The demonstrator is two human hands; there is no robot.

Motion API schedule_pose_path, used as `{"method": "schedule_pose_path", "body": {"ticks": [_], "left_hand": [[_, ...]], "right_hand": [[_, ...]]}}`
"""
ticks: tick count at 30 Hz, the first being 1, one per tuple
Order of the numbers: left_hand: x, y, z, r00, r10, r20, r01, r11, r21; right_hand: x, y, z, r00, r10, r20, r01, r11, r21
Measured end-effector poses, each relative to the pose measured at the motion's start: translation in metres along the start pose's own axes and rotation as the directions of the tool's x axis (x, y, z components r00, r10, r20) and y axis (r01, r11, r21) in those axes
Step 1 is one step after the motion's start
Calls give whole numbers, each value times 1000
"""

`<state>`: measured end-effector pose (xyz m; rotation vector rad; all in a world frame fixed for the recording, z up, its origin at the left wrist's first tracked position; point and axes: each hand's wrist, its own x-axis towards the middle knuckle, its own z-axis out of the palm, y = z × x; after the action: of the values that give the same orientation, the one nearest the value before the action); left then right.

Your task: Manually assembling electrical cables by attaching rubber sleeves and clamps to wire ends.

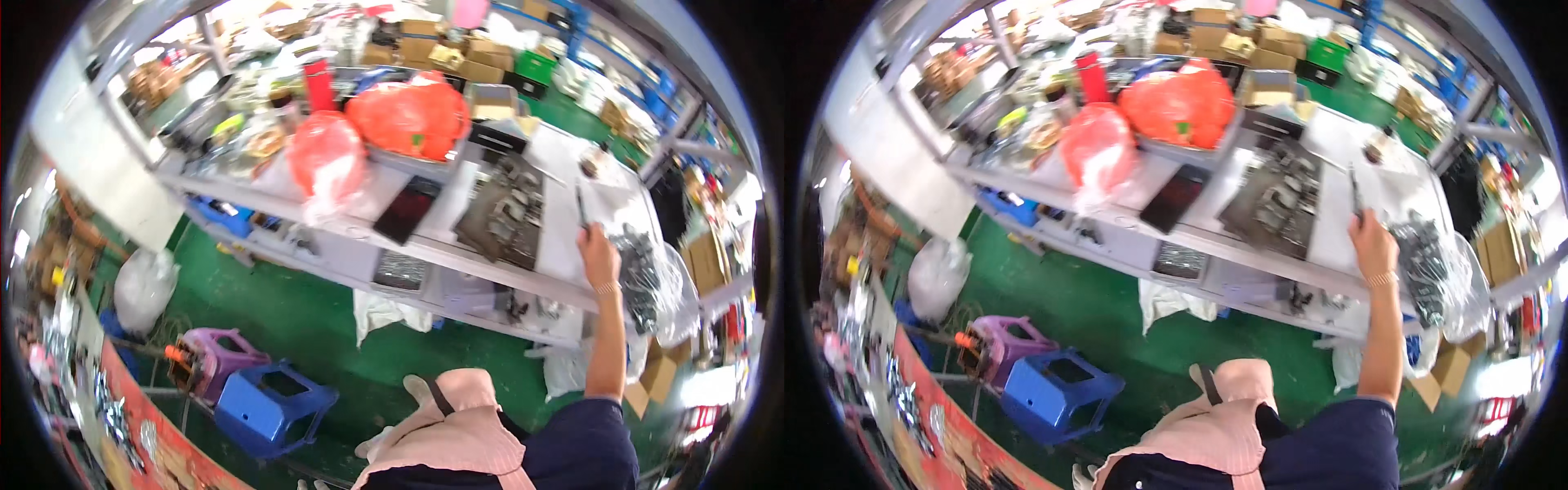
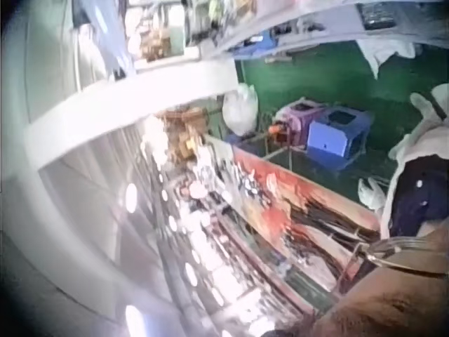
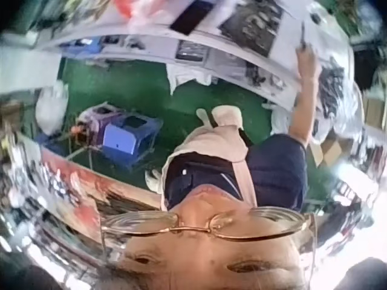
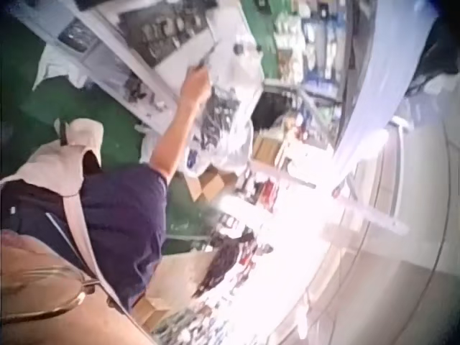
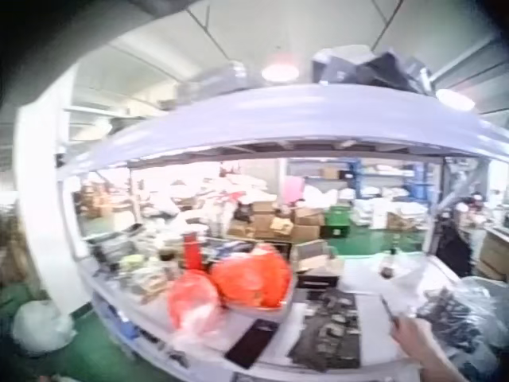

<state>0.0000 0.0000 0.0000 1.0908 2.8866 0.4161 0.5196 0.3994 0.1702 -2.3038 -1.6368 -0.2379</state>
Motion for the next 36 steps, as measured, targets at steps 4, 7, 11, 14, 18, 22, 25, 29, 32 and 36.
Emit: {"method": "schedule_pose_path", "body": {"ticks": [4,7,11,14,18,22,25,29,32,36], "left_hand": [[-6,-11,-22,990,-12,-139,0,996,-90],[33,11,-25,985,165,-59,-175,949,-262],[23,-36,-33,998,-69,12,61,776,-628],[-3,-107,-71,872,-397,286,451,423,-786],[-71,-200,-77,679,-604,416,547,38,-836],[-108,-229,-87,584,-670,459,522,-123,-844],[-123,-244,-76,649,-629,428,529,-32,-848],[-120,-281,-104,646,-588,487,626,43,-779],[-130,-309,-126,586,-686,432,670,110,-734],[-145,-358,-140,273,-919,283,745,16,-667]], "right_hand": [[-84,-121,-42,909,-400,119,244,740,626],[-159,-226,-13,526,-842,121,482,413,773],[-335,-381,35,-193,-950,247,69,238,969],[-480,-429,44,-708,-696,125,-298,453,840],[-621,-449,22,-793,-609,-22,-150,160,976],[-701,-461,10,-965,-261,-27,-146,447,882],[-736,-466,11,-1000,10,-2,6,719,695],[-773,-487,19,-993,94,74,119,702,702],[-815,-546,13,-971,130,200,238,506,829],[-892,-619,45,-992,-39,-122,-106,-278,955]]}}
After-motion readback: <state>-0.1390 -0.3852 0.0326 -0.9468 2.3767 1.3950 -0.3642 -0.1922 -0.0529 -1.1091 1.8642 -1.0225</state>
